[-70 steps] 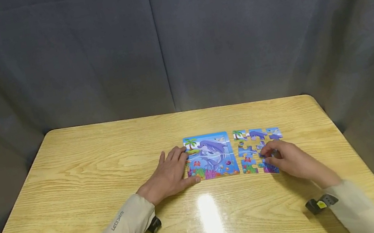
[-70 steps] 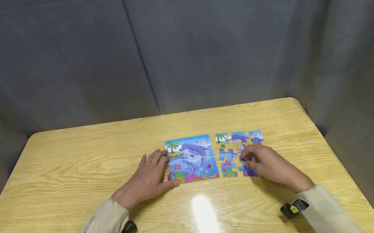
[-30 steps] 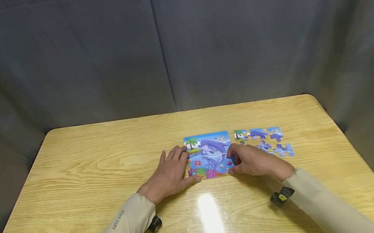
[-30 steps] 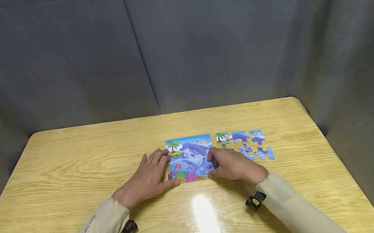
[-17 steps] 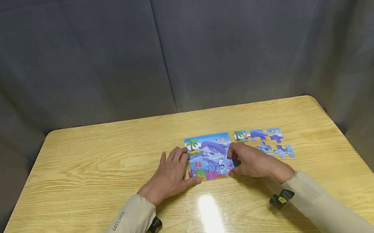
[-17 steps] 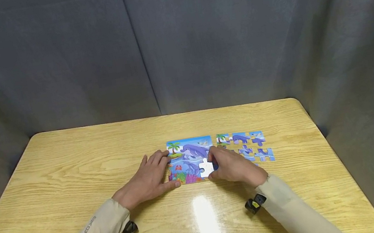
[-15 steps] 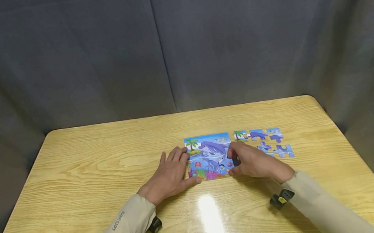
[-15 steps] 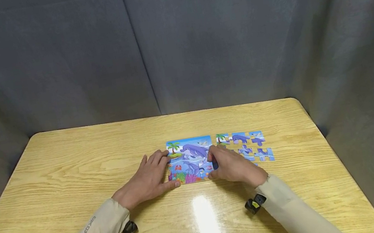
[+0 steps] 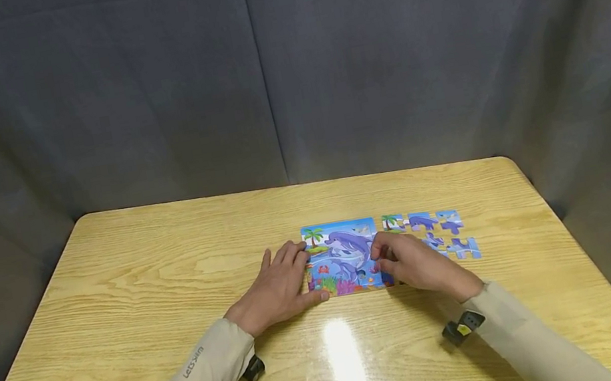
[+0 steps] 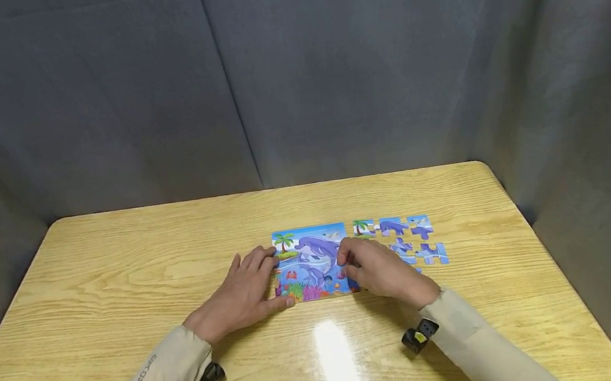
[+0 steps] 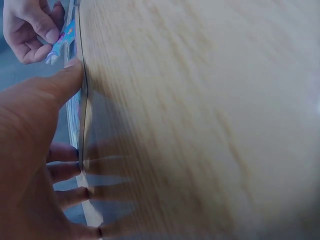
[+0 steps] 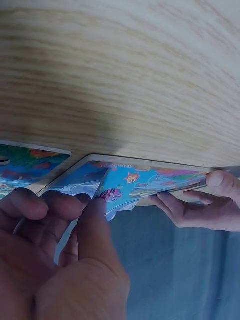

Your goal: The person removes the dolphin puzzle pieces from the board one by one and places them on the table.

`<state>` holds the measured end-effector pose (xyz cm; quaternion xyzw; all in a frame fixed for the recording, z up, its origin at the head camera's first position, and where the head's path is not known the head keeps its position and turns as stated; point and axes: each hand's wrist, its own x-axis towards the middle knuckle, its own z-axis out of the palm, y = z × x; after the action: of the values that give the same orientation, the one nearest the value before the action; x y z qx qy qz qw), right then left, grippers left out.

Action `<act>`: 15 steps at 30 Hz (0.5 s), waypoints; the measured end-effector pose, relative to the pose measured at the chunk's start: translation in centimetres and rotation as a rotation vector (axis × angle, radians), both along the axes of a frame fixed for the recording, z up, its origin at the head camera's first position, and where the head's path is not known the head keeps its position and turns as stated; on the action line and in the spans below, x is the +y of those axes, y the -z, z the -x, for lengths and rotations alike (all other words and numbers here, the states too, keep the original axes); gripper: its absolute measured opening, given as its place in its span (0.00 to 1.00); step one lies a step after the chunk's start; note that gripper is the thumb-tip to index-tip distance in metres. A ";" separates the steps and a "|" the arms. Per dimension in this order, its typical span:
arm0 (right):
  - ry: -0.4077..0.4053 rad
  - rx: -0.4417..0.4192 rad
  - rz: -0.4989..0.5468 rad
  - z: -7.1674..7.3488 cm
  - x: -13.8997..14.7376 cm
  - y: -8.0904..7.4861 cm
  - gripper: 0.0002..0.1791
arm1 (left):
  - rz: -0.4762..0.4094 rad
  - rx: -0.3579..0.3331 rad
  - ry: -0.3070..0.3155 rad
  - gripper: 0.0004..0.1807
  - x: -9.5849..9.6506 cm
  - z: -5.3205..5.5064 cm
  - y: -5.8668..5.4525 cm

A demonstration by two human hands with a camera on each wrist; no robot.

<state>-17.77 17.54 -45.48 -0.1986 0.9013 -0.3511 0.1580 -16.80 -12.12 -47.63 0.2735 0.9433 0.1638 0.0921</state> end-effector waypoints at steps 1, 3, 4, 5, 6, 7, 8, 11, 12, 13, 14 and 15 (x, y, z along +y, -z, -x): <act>0.000 -0.001 0.008 0.0 0.1 0.0 0.02 | 0.001 0.000 0.001 0.46 0.0 0.0 0.0; 0.004 -0.008 0.023 -0.1 0.3 -0.1 0.04 | -0.001 0.001 0.002 0.46 0.0 0.0 0.0; 0.004 -0.009 0.029 -0.1 0.4 -0.2 0.05 | -0.003 0.003 0.003 0.46 0.0 0.0 -0.1; 0.004 -0.010 0.037 -0.2 0.5 -0.2 0.05 | -0.004 0.004 0.004 0.46 0.1 0.0 -0.1; 0.002 -0.007 0.046 -0.2 0.6 -0.2 0.05 | -0.005 0.006 0.006 0.46 0.1 0.0 -0.1; 0.003 -0.005 0.049 -0.2 0.7 -0.3 0.05 | -0.004 0.008 0.006 0.45 0.1 0.0 -0.1; 0.003 -0.002 0.052 -0.2 0.8 -0.4 0.05 | -0.003 0.010 0.006 0.45 0.1 0.0 -0.1; 0.008 0.024 0.042 -0.2 1.3 -0.6 0.04 | 0.001 0.015 0.006 0.46 0.0 0.0 -0.1; 0.011 0.037 0.035 -0.1 1.4 -0.7 0.04 | 0.001 0.016 0.005 0.46 0.0 0.0 -0.1; 0.018 0.046 0.025 -0.2 1.6 -0.8 0.03 | 0.004 0.016 0.005 0.46 0.0 0.0 -0.1; 0.022 0.056 0.019 -0.1 1.7 -0.9 0.03 | 0.005 0.015 0.005 0.46 0.0 0.0 -0.1; 0.026 0.062 0.016 -0.1 1.9 -0.9 0.03 | 0.006 0.014 0.004 0.46 0.0 0.1 -0.1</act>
<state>-17.64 19.43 -44.53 -0.1990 0.9055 -0.3537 0.1237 -16.86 -12.16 -47.57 0.2762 0.9440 0.1587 0.0866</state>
